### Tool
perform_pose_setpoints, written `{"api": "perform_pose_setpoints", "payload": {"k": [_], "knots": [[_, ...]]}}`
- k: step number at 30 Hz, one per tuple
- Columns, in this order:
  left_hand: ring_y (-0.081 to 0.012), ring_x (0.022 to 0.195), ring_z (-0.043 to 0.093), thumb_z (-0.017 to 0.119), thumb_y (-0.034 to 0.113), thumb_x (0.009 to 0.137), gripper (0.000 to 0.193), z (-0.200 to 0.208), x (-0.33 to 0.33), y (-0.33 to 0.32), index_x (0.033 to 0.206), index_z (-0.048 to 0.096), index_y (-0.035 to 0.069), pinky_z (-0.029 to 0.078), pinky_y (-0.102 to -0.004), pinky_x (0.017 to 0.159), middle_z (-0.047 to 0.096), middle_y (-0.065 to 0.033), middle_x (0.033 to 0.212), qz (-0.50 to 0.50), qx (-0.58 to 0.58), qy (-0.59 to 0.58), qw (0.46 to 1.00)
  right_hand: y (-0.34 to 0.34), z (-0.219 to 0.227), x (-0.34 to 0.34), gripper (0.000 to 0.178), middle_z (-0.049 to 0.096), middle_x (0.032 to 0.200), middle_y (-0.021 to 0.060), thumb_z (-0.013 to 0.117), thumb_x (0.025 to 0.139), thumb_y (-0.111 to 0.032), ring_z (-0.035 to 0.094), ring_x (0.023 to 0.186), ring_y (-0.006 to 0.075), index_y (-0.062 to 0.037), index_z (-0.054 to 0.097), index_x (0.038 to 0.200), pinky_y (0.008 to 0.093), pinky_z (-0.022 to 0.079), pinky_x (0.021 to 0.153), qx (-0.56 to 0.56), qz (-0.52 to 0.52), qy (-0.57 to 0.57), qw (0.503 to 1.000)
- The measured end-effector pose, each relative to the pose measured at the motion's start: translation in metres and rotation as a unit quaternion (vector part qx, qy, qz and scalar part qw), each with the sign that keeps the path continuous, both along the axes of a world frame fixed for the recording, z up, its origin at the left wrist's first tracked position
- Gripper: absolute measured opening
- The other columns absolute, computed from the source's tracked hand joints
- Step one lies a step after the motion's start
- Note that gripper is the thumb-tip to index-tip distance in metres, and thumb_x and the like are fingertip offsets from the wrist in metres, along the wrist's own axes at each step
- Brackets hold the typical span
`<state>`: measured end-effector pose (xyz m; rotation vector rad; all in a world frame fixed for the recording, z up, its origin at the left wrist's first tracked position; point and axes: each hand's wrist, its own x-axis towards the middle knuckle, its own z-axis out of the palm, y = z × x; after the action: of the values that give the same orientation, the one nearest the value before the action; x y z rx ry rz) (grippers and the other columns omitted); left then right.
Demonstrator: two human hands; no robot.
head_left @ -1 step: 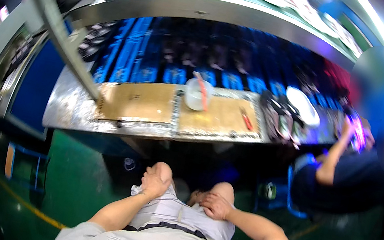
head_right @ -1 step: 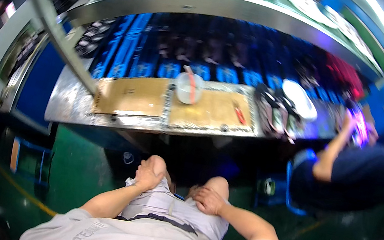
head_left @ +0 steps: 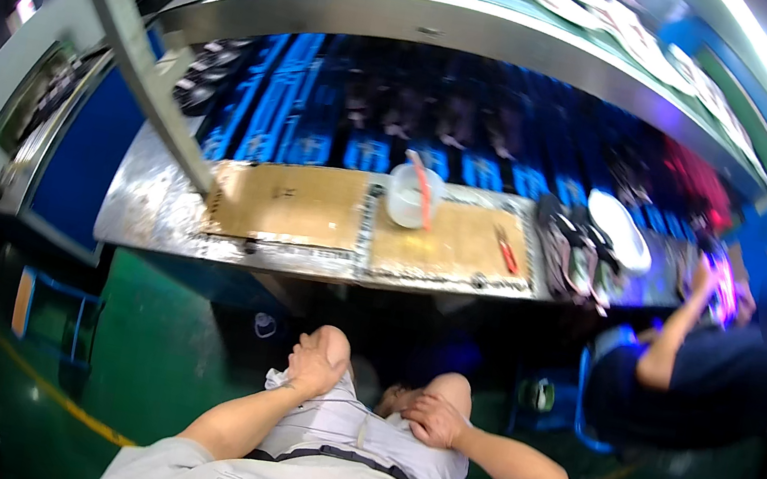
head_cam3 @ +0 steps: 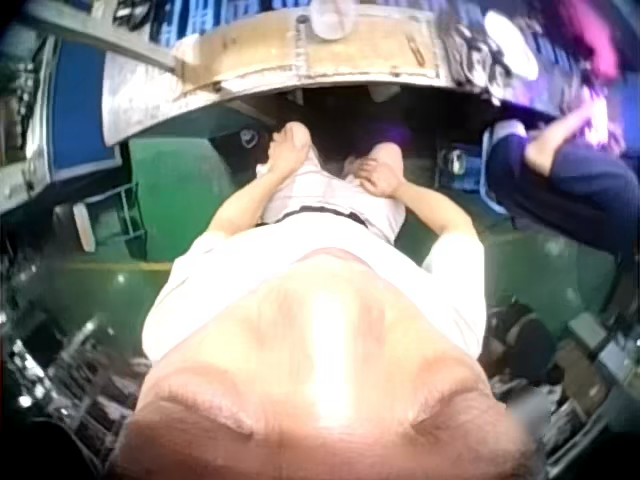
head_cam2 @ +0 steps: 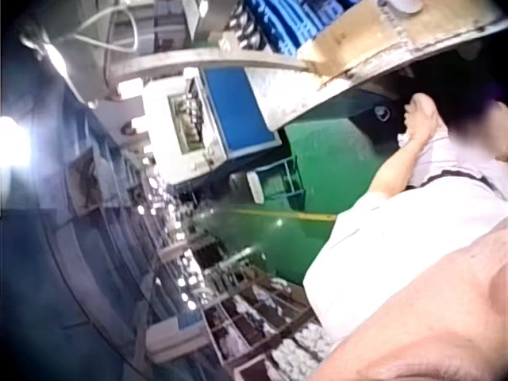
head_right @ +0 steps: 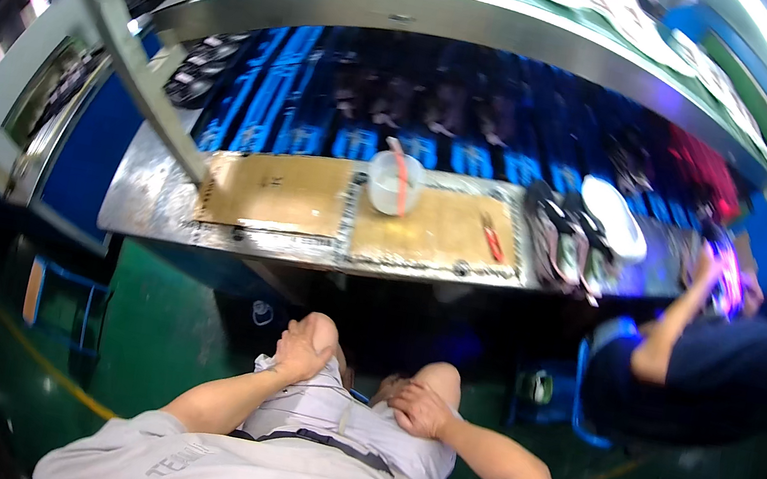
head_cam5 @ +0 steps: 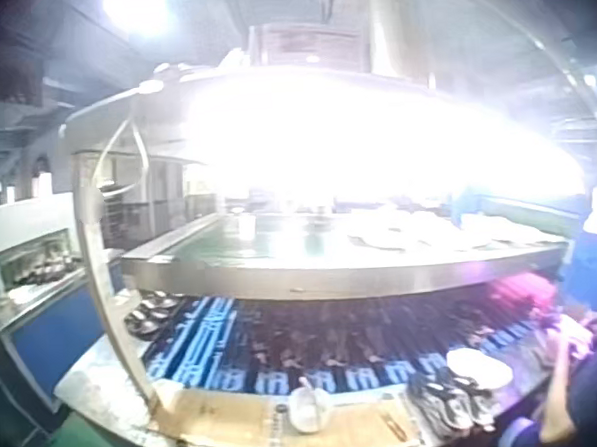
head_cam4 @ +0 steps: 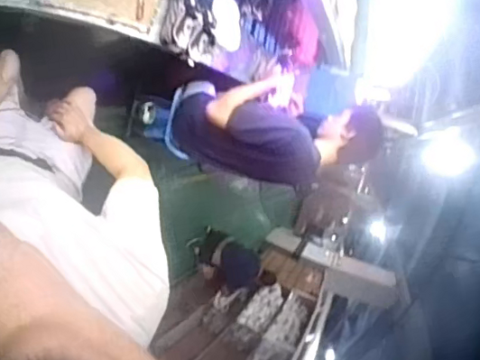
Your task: The person dips a brush into a container of adhesive and applies the liquid across shoe soles one by one at a workstation.
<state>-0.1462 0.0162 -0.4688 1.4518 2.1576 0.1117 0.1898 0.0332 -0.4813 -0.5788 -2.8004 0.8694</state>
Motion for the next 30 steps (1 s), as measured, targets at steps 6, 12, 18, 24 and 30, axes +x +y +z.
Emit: {"api": "perform_pose_setpoints", "payload": {"k": [6,12,18,24,30], "knots": [[-0.05,0.127,0.051,0.066,0.053,0.088,0.091,-0.01,-0.011,0.0,0.161,0.029,0.013,0.043,-0.0562,0.106,0.04,-0.0353,0.15,0.018,-0.003,-0.002,1.0,0.023,-0.006,-0.011,0.026,0.072,0.109,0.0109,0.058,0.09,-0.02,0.064,0.112,0.0281,-0.0089,0.073,0.109,0.046,0.043,0.106,-0.015,0.037,0.01,0.999],[-0.0501,0.123,0.052,0.066,0.052,0.088,0.091,-0.012,-0.008,0.007,0.161,0.03,0.011,0.045,-0.0558,0.103,0.044,-0.0342,0.144,0.015,0.016,0.011,1.0,0.033,-0.012,-0.007,0.025,0.072,0.108,0.0103,0.059,0.089,-0.02,0.064,0.11,0.0277,-0.0092,0.073,0.107,0.0461,0.044,0.105,-0.019,0.042,0.008,0.999],[-0.0499,0.119,0.055,0.066,0.052,0.088,0.09,-0.012,-0.001,0.005,0.159,0.032,0.008,0.047,-0.0555,0.101,0.048,-0.0337,0.139,0.0,0.027,0.02,0.999,0.029,-0.011,-0.002,0.023,0.072,0.104,0.0097,0.06,0.09,-0.02,0.064,0.107,0.0278,-0.0097,0.074,0.106,0.045,0.044,0.104,-0.004,0.027,0.03,0.999],[-0.0494,0.12,0.055,0.067,0.052,0.088,0.091,-0.009,-0.004,-0.002,0.16,0.031,0.009,0.048,-0.0552,0.101,0.046,-0.0343,0.143,0.008,0.046,0.046,0.998,0.026,-0.009,-0.006,0.023,0.071,0.101,0.0095,0.06,0.092,-0.022,0.064,0.105,0.0288,-0.0098,0.074,0.105,0.0438,0.045,0.104,0.006,0.024,0.042,0.999],[-0.0453,0.122,0.055,0.069,0.051,0.088,0.083,-0.002,-0.004,-0.005,0.155,0.039,0.011,0.047,-0.0548,0.097,0.05,-0.0297,0.139,0.026,0.009,0.034,0.999,0.014,-0.007,-0.009,0.021,0.071,0.096,0.0103,0.061,0.088,-0.02,0.065,0.102,0.0299,-0.0085,0.075,0.1,0.0446,0.046,0.1,0.026,0.023,0.034,0.999]]}}
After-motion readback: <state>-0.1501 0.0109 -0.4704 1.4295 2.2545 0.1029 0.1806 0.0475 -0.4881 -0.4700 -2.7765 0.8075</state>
